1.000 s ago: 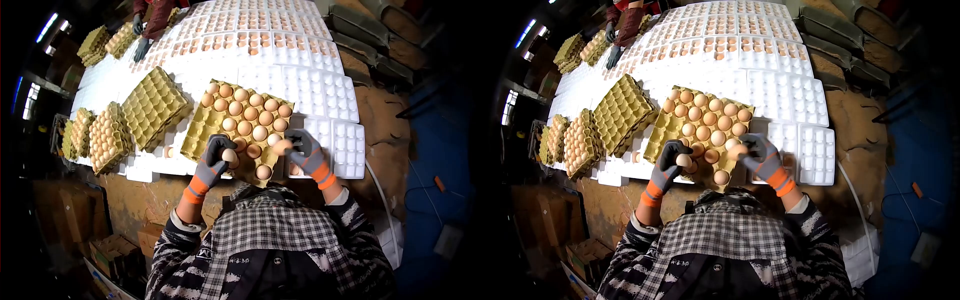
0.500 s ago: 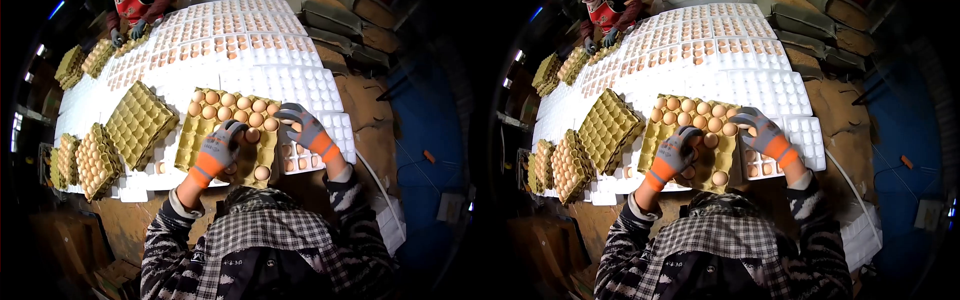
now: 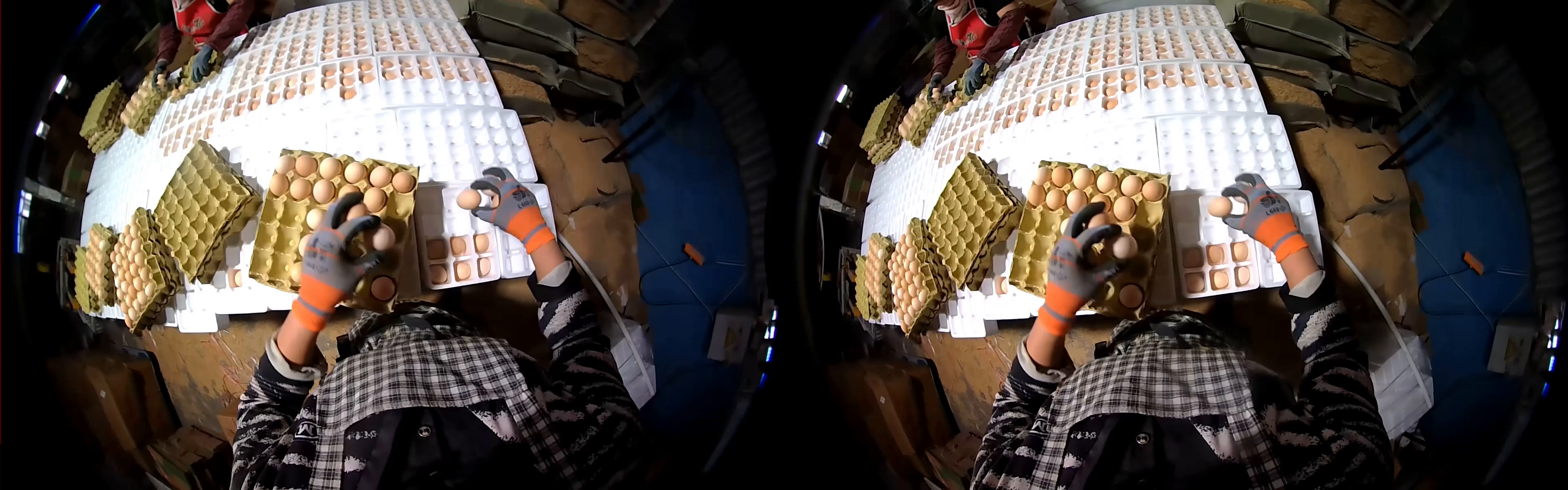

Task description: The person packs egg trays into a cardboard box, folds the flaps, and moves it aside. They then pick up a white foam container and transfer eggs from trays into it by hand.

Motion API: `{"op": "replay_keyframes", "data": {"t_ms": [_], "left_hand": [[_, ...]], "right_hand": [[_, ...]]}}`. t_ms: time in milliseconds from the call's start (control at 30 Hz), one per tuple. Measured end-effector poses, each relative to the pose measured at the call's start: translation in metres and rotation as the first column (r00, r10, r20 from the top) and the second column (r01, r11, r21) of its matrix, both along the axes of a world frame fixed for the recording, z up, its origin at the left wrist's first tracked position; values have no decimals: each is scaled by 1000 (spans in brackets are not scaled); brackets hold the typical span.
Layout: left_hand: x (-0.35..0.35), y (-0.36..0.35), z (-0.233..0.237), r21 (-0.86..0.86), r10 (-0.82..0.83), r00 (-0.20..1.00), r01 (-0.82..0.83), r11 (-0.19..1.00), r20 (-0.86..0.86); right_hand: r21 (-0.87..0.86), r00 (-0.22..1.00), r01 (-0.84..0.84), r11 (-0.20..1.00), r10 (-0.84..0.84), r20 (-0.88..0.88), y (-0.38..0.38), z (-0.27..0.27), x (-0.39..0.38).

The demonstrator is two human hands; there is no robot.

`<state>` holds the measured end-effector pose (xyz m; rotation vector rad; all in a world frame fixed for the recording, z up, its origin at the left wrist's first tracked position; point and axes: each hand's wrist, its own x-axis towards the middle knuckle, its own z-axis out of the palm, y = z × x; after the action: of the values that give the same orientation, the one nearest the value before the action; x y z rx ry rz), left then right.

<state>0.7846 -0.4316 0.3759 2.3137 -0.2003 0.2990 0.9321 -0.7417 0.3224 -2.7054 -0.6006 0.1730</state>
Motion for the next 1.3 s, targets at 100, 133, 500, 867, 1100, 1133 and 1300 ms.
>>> {"op": "replay_keyframes", "data": {"t_ms": [100,133,500,867,1100,1133,1300], "left_hand": [[-8,-71,1,-45,-111,994,112,993,5],[-4,-94,-1,-2,-130,991,130,992,-19],[75,-174,-150,238,210,955,-158,958,-210],[109,-166,-172,16,414,889,-419,908,-195],[79,-154,-94,21,358,934,-358,934,-1],[69,-142,-70,71,441,897,-442,894,27],[63,-68,-39,495,663,748,-573,653,-10]], "right_hand": [[-379,986,-70,923,8,-164,-25,-45,8],[-417,988,-110,902,52,-148,-30,-61,7],[-142,954,-291,946,277,-110,-38,-85,58],[373,908,-338,864,404,-112,12,-134,71],[736,939,-230,637,345,-5,43,-35,70],[699,924,-271,662,383,-6,55,-14,64],[-128,850,-513,849,523,61,118,-4,46]]}}
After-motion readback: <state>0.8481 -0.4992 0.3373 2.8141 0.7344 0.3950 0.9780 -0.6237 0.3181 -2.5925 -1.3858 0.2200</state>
